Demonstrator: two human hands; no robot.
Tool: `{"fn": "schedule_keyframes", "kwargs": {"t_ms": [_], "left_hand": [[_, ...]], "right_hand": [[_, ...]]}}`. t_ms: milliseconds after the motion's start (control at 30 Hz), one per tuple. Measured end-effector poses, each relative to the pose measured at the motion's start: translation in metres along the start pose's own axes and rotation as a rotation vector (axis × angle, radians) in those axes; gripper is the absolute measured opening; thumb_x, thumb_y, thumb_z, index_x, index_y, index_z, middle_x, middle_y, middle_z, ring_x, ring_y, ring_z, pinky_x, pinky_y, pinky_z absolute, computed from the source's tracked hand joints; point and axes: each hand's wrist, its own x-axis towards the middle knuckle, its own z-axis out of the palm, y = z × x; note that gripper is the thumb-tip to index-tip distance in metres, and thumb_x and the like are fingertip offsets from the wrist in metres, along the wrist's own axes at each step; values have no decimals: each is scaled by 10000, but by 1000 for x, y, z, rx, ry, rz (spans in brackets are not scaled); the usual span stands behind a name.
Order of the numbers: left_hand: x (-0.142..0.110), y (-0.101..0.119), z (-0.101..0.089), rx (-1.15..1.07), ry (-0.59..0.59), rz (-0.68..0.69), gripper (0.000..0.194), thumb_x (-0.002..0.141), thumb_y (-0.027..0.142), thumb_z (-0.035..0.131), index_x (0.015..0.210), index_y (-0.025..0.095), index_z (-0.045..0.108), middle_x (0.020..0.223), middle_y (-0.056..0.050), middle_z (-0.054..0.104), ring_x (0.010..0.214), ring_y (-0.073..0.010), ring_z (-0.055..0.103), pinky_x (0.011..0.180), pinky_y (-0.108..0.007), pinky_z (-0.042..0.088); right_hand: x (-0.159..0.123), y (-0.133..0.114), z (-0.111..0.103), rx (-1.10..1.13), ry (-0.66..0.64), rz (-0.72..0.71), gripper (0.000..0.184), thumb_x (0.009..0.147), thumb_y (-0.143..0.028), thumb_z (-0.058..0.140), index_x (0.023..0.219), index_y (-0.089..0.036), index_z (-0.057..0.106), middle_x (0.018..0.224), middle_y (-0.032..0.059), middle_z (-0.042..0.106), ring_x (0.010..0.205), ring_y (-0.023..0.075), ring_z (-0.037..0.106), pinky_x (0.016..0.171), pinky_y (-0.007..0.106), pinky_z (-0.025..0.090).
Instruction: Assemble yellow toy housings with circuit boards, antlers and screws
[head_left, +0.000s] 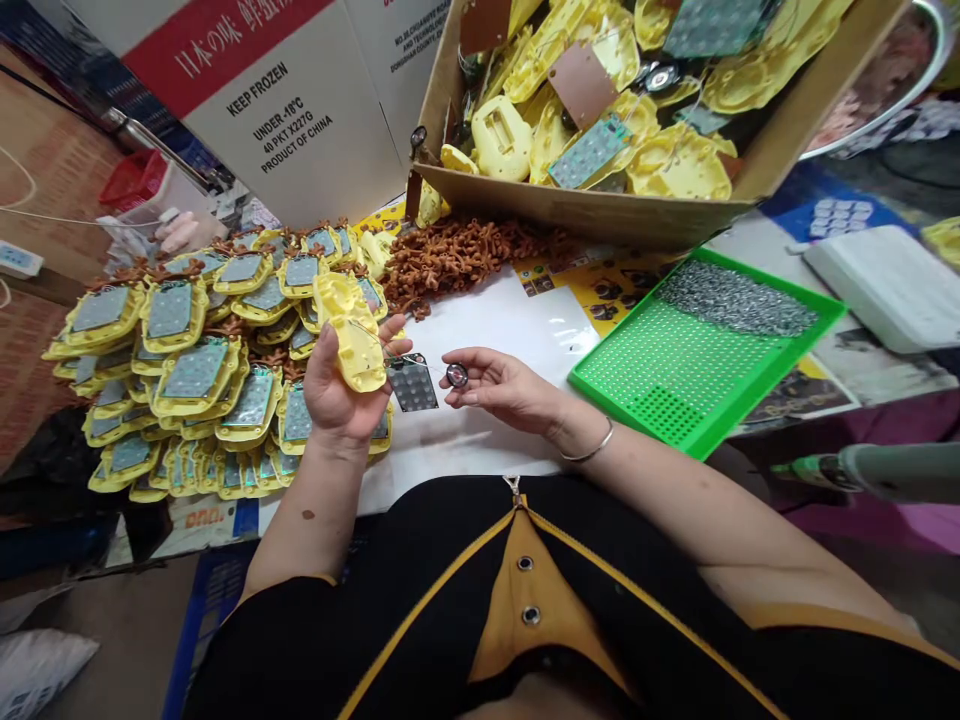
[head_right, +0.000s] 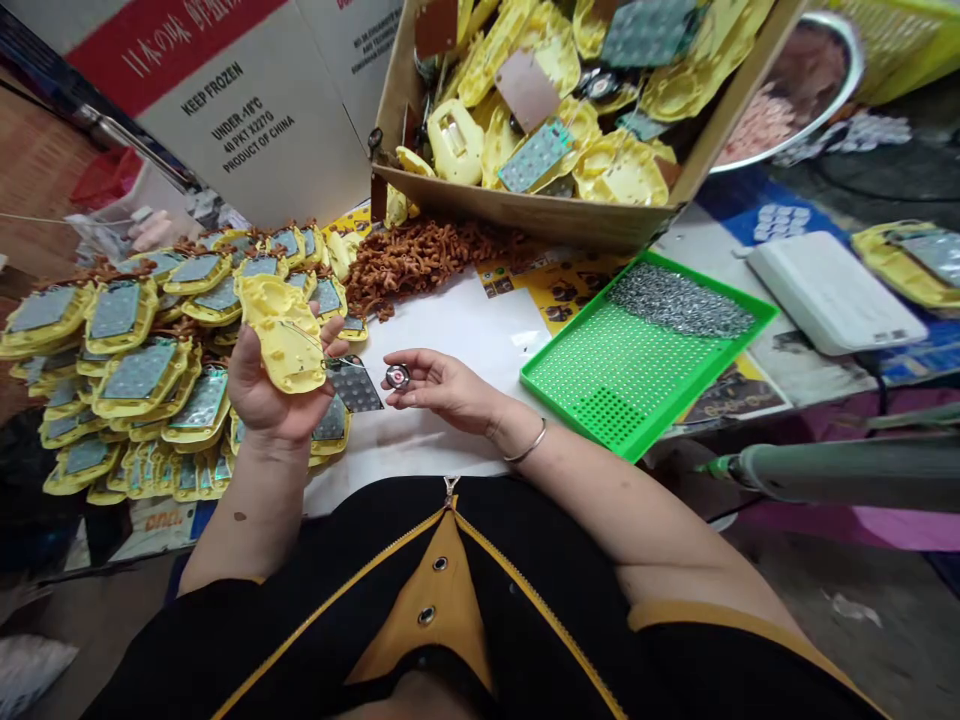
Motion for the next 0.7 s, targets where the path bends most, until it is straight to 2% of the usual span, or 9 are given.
{"fn": "schedule_keyframes", "kwargs": {"t_ms": [133, 267, 367, 433, 500, 600, 700], "left_hand": [[-4, -5, -7, 10, -44, -27, 564, 726, 639, 695, 1140, 259, 639, 1072, -83, 738, 1036, -298, 704, 767, -375, 560], [-15, -15, -13, 10, -215, -86, 680, 664, 616, 736, 1205, 221, 625, 1127, -121, 718, 948, -294, 708, 818, -412, 544], [-23, -25, -10, 31, -311, -217, 653, 632, 588, 749, 1137, 184, 664, 1114, -134, 715, 929, -308, 693, 840, -442, 535], [-28, -34, -7, 24, -325, -308, 618, 629, 576, 750, 1099, 182, 674, 1044, -119, 721, 947, -315, 679, 838, -442, 531], [-32, -42, -3, 6, -313, -352, 594, 637, 574, 752, 1082, 187, 673, 975, -99, 717, 949, -303, 673, 838, -422, 523], [-36, -51, 0, -13, -321, -371, 607, 636, 574, 774, 1097, 194, 663, 968, -85, 706, 948, -281, 672, 861, -400, 509], [-38, -54, 4, -38, -367, -384, 671, 616, 586, 796, 1149, 207, 646, 1029, -92, 701, 1007, -295, 663, 920, -419, 497]], "right_hand": [[-7, -9, 5, -117, 74, -138, 464, 593, -283, 914, 1009, -235, 715, 838, -19, 712, 824, 138, 687, 848, 356, 623], [-21, -33, 14, -365, 57, -280, 396, 712, -347, 857, 1072, -254, 721, 941, 6, 710, 844, 134, 670, 828, 328, 606], [-29, -47, 24, -654, -6, -413, 352, 796, -332, 786, 1124, -238, 699, 1022, 39, 692, 859, 143, 662, 813, 321, 588], [-31, -47, 32, -805, 2, -480, 370, 816, -308, 756, 1160, -220, 654, 1026, 50, 686, 858, 150, 660, 821, 330, 583], [-31, -43, 38, -893, 98, -520, 360, 830, -301, 729, 1154, -214, 600, 974, 41, 685, 814, 146, 658, 783, 322, 585], [-29, -35, 41, -1042, 295, -606, 230, 861, -330, 695, 1030, -228, 576, 866, 14, 680, 707, 132, 635, 688, 295, 566], [-28, -30, 41, -1268, 379, -772, 149, 908, -365, 660, 963, -234, 614, 823, 18, 693, 669, 137, 613, 665, 296, 539]]}}
